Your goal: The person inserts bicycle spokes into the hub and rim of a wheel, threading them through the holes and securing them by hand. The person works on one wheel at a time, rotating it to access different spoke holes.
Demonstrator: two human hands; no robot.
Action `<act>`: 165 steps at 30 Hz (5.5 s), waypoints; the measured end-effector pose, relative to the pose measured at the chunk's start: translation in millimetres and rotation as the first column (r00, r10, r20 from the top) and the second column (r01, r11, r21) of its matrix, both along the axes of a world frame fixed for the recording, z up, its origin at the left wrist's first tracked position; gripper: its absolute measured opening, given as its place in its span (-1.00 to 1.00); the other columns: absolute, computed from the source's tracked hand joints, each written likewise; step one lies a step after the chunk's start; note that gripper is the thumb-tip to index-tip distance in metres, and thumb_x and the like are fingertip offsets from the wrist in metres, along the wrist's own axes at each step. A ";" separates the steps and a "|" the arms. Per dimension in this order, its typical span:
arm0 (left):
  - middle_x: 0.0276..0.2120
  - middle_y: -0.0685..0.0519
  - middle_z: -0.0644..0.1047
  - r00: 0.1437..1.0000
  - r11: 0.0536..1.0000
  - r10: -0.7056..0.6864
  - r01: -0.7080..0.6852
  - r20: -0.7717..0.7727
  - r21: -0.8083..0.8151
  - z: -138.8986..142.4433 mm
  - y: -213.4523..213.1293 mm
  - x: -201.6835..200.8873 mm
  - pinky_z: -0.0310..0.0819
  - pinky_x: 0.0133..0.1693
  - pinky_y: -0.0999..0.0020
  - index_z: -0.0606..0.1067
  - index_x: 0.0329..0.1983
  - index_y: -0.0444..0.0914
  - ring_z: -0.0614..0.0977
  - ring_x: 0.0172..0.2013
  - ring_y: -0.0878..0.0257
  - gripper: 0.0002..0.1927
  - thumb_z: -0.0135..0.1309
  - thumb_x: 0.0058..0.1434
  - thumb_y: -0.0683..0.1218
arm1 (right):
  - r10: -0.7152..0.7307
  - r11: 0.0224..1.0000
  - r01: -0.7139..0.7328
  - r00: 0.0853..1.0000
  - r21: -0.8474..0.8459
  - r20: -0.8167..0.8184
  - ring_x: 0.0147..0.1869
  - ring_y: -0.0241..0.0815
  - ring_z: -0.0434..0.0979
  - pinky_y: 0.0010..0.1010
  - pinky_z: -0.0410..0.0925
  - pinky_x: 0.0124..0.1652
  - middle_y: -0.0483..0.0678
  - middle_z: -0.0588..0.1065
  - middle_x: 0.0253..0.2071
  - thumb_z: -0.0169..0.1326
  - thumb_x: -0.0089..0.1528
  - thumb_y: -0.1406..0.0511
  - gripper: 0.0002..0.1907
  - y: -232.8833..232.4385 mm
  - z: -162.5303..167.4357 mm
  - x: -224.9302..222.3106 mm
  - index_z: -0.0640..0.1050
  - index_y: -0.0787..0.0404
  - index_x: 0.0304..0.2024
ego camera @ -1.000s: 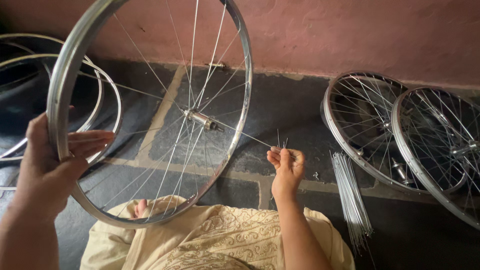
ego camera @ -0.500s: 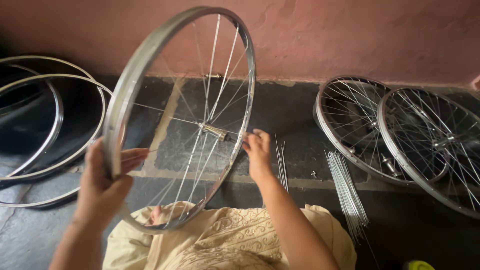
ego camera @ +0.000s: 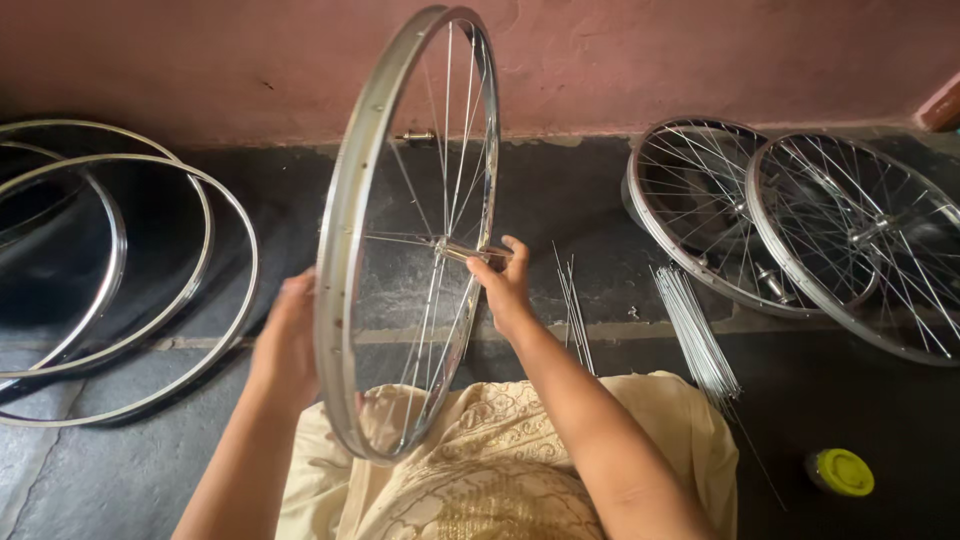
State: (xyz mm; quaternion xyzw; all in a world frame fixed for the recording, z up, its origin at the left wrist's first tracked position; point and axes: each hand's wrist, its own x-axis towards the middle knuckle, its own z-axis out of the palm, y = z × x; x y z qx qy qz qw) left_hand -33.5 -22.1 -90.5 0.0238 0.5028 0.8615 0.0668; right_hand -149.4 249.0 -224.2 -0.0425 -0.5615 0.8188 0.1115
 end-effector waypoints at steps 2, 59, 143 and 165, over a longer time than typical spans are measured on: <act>-0.13 0.07 0.54 0.978 0.999 -0.044 0.039 0.202 0.032 -20.7 3.0 -31.4 0.47 -0.24 0.21 0.45 0.21 -0.15 0.55 -0.19 0.22 -0.53 -0.07 0.40 0.20 | 0.020 1.000 -0.020 1.000 0.019 0.022 0.02 -0.23 0.50 -0.37 0.43 -0.02 0.01 0.45 0.05 0.29 0.11 0.31 -0.20 4.3 -0.5 3.2 0.18 0.22 0.31; -0.21 0.06 0.58 0.954 0.996 0.065 -0.078 -0.292 -0.033 40.6 60.1 -70.7 0.47 -0.04 0.39 0.53 0.05 -0.24 0.58 -0.18 0.27 -0.75 0.02 0.37 -0.07 | -0.004 0.723 0.288 0.911 0.628 -0.413 0.13 -0.06 0.51 -0.26 0.35 0.13 -0.04 0.53 0.03 0.33 0.15 0.30 -0.57 -5.3 21.3 22.3 0.56 0.11 0.06; -0.12 -0.01 0.59 0.940 0.921 0.063 -0.184 -0.336 -0.343 94.5 149.8 34.3 0.48 0.00 0.35 0.46 0.04 -0.37 0.57 -0.10 0.26 -0.54 -0.01 0.00 -0.35 | 0.536 0.830 -0.418 0.781 0.370 -0.321 0.34 -0.02 0.43 -0.12 0.35 0.29 0.10 0.42 0.20 0.08 0.33 0.43 -0.95 103.5 85.1 236.1 0.56 0.25 -0.18; 0.02 0.00 0.62 0.411 0.756 -0.641 0.188 -0.649 -0.627 48.6 182.7 -0.6 0.63 0.09 0.31 0.61 0.02 -0.22 0.69 0.05 0.13 -0.71 0.16 0.24 -0.26 | 0.537 0.823 -0.408 0.785 0.395 -0.308 -0.15 -0.24 0.50 -0.41 0.41 -0.14 -0.04 0.51 -0.21 0.29 0.24 0.44 -0.90 110.8 90.4 266.4 0.65 0.23 -0.19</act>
